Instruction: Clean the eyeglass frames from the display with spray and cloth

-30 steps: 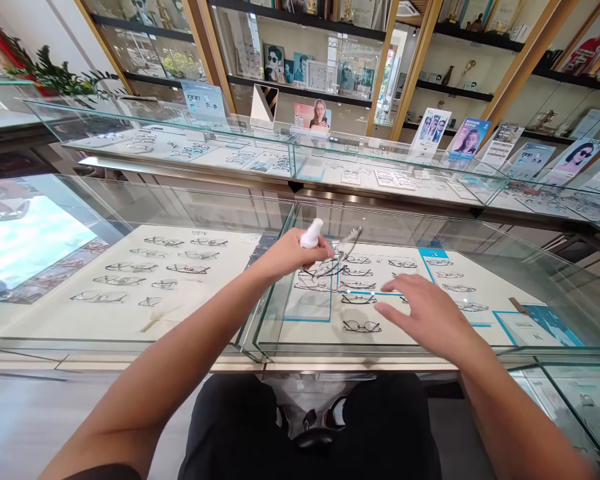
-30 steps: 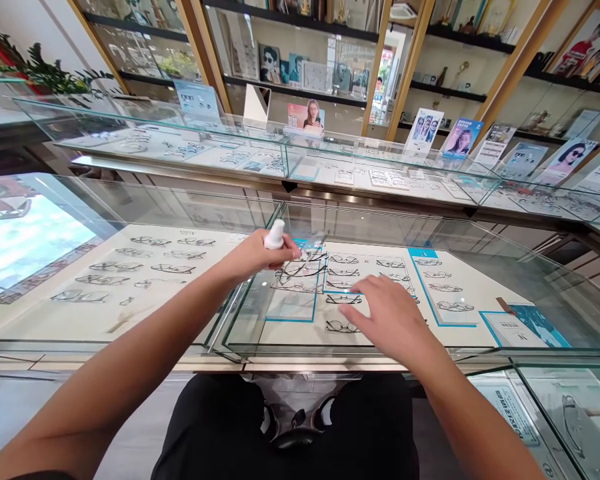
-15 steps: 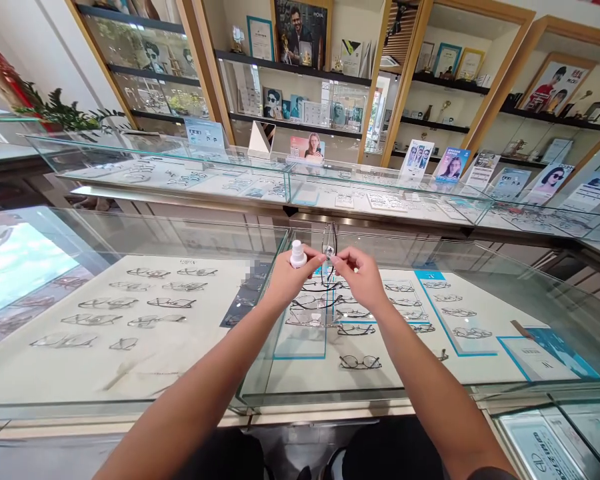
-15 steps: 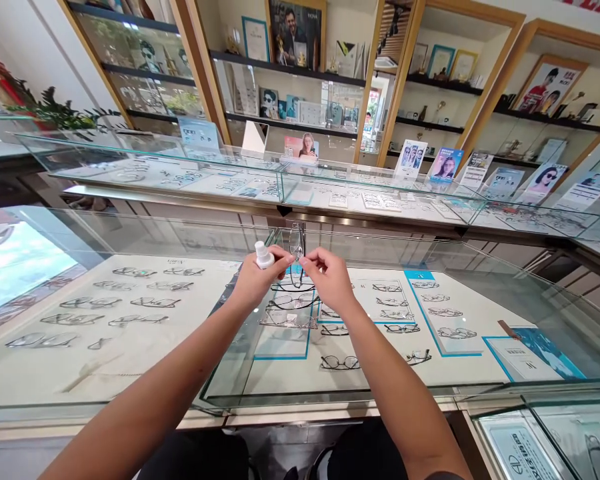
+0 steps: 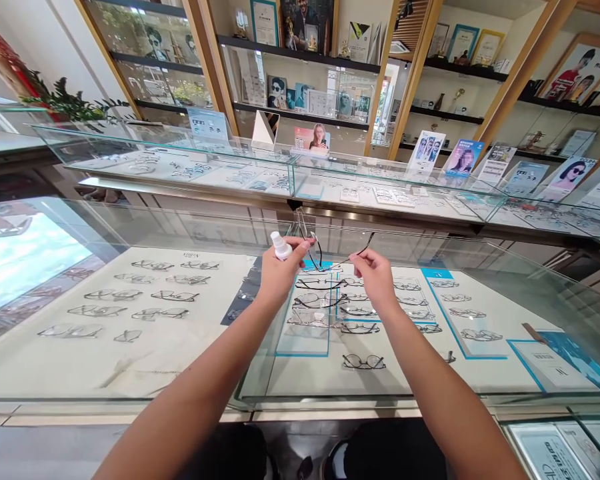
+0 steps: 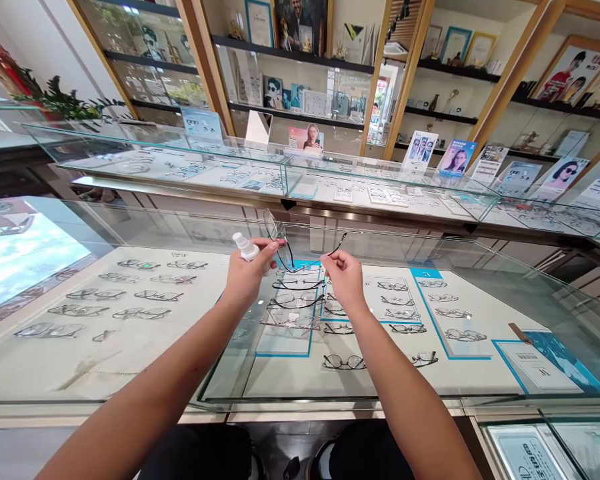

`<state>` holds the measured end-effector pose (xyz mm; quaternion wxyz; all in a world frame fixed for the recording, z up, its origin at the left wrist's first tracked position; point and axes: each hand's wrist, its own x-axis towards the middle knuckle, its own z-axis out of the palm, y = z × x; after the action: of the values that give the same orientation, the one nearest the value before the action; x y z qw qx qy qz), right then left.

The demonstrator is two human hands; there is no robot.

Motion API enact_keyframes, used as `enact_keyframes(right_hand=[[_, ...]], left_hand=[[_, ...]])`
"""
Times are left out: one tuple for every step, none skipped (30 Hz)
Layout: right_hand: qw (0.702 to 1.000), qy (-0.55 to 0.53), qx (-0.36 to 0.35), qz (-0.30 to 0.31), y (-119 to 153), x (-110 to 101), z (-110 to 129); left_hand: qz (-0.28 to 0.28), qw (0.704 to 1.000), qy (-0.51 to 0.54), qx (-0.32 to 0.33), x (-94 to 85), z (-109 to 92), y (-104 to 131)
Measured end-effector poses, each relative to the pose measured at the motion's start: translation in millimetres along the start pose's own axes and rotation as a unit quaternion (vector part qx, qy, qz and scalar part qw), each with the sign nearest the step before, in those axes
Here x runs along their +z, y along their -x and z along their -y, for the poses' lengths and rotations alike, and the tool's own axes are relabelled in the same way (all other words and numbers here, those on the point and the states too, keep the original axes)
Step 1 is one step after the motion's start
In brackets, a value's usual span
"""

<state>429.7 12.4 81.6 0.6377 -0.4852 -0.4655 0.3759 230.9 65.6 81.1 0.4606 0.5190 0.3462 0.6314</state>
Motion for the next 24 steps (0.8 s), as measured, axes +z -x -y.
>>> enact_keyframes(right_hand=[[1.0, -0.018, 0.018, -0.008, 1, 2, -1], [0.999, -0.037, 0.036, -0.015, 2, 4, -3], [0.997, -0.055, 0.054, -0.022, 4, 6, -4], [0.994, -0.072, 0.071, -0.028, 5, 8, -5], [0.992, -0.085, 0.086, -0.034, 6, 9, -6], [0.99, -0.094, 0.098, -0.037, 7, 9, -7], [0.989, -0.095, 0.11, -0.034, 8, 9, -7], [0.988, -0.085, 0.125, -0.019, 8, 8, -7], [0.988, -0.06, 0.141, 0.004, 8, 7, -6], [0.988, -0.024, 0.148, 0.028, 9, 5, -4], [0.989, 0.015, 0.14, 0.046, 10, 4, -2], [0.991, 0.048, 0.114, 0.055, 12, 4, 1], [0.993, 0.072, 0.073, 0.059, 14, 4, 3], [0.994, 0.083, 0.027, 0.066, 18, 5, 5], [0.993, 0.084, -0.015, 0.08, 22, 7, 7], [0.99, 0.084, -0.046, 0.101, 26, 10, 8], [0.986, 0.088, -0.064, 0.128, 30, 13, 8], [0.981, 0.1, -0.075, 0.151, 34, 15, 7], [0.975, 0.116, -0.084, 0.168, 37, 18, 7], [0.971, 0.135, -0.093, 0.176, 39, 20, 6], [0.966, 0.155, -0.099, 0.18, 40, 21, 5], [0.963, 0.172, -0.104, 0.181, 41, 22, 4], [0.961, 0.183, -0.107, 0.176, 41, 22, 3], [0.962, 0.189, -0.109, 0.167, 40, 21, 3]], left_hand=[[-0.015, 1.0, 0.011, 0.004, -0.6, 0, -1], [-0.025, 0.999, 0.019, 0.008, -1.0, 1, -2], [-0.031, 0.999, 0.026, 0.01, -1.2, 1, -3], [-0.035, 0.999, 0.031, 0.011, -1.1, 1, -3], [-0.036, 0.999, 0.034, 0.011, -0.8, 2, -3], [-0.037, 0.999, 0.036, 0.011, -0.5, 2, -3], [-0.039, 0.999, 0.034, 0.013, -0.2, 2, -3], [-0.042, 0.999, 0.029, 0.016, 0.0, 1, -3], [-0.045, 0.999, 0.022, 0.022, 0.0, 1, -2], [-0.046, 0.998, 0.01, 0.03, -0.2, 1, -2], [-0.047, 0.998, -0.005, 0.041, -0.3, 1, -1], [-0.047, 0.997, -0.025, 0.052, -0.4, 1, -1], [-0.047, 0.996, -0.046, 0.064, -0.2, 2, 1], [-0.047, 0.994, -0.066, 0.077, 0.3, 2, 2], [-0.045, 0.991, -0.085, 0.09, 1.2, 3, 4], [-0.04, 0.989, -0.099, 0.103, 2.5, 3, 7], [-0.032, 0.987, -0.107, 0.117, 4.0, 3, 10], [-0.022, 0.985, -0.112, 0.128, 5.8, 3, 13], [-0.012, 0.983, -0.117, 0.138, 7.5, 2, 16], [-0.003, 0.982, -0.124, 0.146, 9.1, 1, 19], [0.005, 0.979, -0.134, 0.153, 10.5, 0, 21], [0.009, 0.976, -0.147, 0.158, 11.7, -2, 23], [0.013, 0.974, -0.161, 0.16, 12.5, -3, 25], [0.015, 0.972, -0.173, 0.161, 13.0, -4, 26]])
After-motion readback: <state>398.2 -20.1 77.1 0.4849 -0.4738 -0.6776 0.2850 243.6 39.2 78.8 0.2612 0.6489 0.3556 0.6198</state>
